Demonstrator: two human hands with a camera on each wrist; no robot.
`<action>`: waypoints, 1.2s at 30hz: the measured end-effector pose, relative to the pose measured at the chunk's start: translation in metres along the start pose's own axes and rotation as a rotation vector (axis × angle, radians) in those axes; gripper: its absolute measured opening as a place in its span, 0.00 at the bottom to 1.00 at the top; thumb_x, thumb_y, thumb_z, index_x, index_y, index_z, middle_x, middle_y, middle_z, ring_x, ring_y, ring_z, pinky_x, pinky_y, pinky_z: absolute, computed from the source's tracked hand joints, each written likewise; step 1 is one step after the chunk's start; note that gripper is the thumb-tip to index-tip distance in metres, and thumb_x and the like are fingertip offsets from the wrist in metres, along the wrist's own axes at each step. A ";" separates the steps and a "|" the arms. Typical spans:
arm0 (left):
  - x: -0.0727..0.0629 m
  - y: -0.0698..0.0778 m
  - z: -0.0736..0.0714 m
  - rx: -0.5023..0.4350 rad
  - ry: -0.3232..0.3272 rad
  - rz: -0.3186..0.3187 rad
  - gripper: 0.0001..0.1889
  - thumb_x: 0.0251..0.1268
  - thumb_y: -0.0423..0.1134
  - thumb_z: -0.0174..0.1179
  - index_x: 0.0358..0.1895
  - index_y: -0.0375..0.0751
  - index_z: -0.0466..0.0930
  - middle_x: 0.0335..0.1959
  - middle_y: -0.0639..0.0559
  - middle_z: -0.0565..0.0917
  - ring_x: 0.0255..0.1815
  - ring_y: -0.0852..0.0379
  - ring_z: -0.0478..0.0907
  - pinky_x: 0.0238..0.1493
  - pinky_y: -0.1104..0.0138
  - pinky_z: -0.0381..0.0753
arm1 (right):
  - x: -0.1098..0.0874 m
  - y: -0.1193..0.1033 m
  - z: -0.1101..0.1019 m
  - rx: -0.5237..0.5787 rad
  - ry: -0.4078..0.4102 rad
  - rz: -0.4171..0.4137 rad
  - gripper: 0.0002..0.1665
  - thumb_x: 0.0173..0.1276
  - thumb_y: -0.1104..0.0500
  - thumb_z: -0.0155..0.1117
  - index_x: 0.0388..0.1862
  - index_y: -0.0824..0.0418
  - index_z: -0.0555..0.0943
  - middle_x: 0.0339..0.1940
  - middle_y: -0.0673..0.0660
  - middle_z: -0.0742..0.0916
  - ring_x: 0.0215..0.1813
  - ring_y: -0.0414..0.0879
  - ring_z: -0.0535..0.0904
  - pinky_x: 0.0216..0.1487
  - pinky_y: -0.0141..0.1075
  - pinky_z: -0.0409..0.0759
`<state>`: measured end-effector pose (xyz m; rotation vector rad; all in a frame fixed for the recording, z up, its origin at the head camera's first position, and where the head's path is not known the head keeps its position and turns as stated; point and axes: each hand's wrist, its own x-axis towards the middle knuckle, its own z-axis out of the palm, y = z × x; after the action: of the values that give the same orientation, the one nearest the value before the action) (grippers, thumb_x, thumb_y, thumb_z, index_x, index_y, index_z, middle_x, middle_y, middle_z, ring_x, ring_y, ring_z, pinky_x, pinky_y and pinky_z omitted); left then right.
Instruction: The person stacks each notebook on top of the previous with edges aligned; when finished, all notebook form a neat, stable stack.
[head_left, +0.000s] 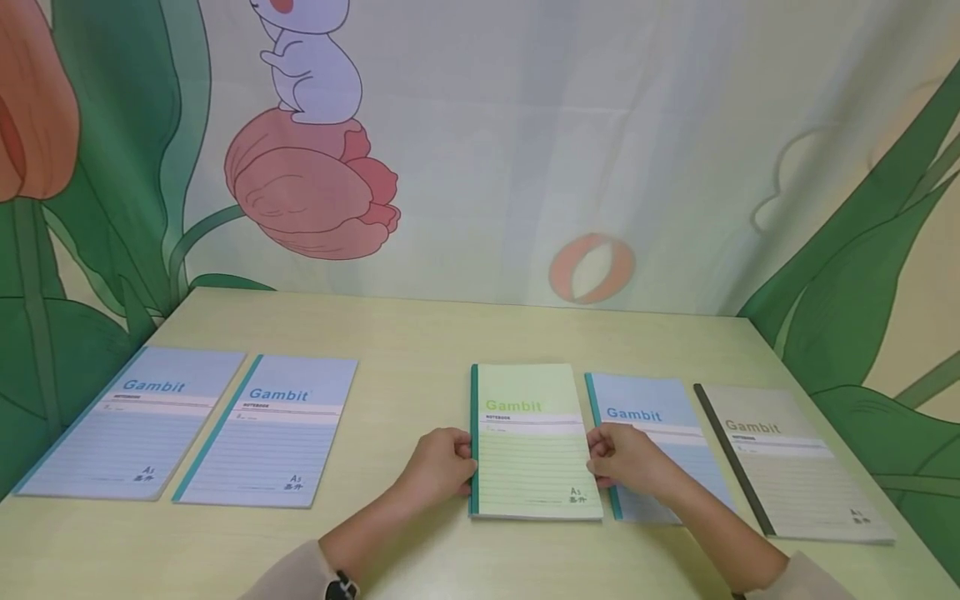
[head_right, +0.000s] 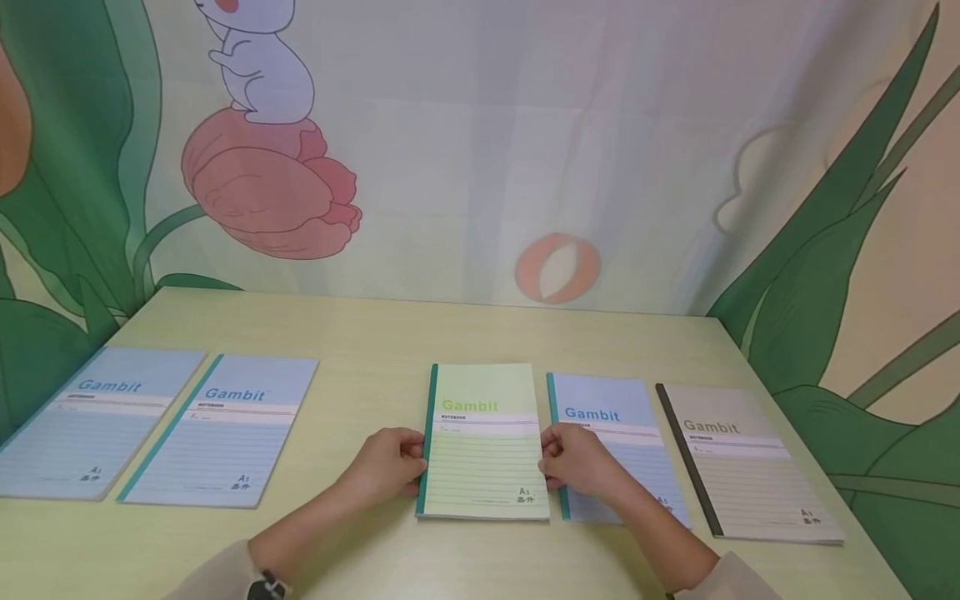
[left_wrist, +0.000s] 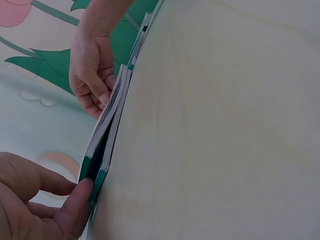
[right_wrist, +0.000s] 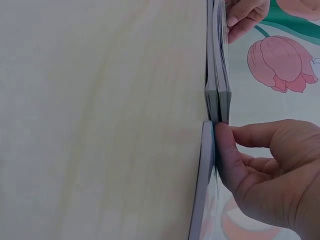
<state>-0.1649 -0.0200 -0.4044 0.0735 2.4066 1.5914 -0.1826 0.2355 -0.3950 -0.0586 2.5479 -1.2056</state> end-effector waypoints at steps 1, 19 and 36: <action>0.000 0.001 0.000 0.015 -0.004 0.005 0.20 0.58 0.22 0.54 0.55 0.19 0.68 0.29 0.46 0.71 0.26 0.57 0.74 0.26 0.68 0.80 | 0.000 0.000 0.000 -0.005 0.002 -0.004 0.12 0.60 0.73 0.58 0.43 0.74 0.73 0.30 0.58 0.77 0.29 0.45 0.78 0.31 0.36 0.81; -0.003 0.005 -0.002 0.188 0.006 0.086 0.15 0.50 0.21 0.53 0.45 0.21 0.74 0.23 0.48 0.69 0.19 0.60 0.63 0.19 0.74 0.59 | 0.003 -0.001 0.006 -0.094 0.064 0.011 0.13 0.58 0.73 0.61 0.43 0.74 0.76 0.25 0.56 0.79 0.24 0.45 0.79 0.26 0.35 0.81; 0.001 -0.001 -0.002 0.208 -0.012 0.125 0.07 0.50 0.20 0.52 0.23 0.33 0.68 0.16 0.52 0.62 0.15 0.61 0.56 0.16 0.73 0.54 | 0.001 -0.004 0.000 -0.083 0.048 0.024 0.16 0.56 0.71 0.65 0.44 0.73 0.76 0.23 0.55 0.81 0.23 0.46 0.80 0.27 0.36 0.80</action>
<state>-0.1665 -0.0219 -0.4045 0.2762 2.5954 1.3783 -0.1841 0.2326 -0.3919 -0.0174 2.6320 -1.1055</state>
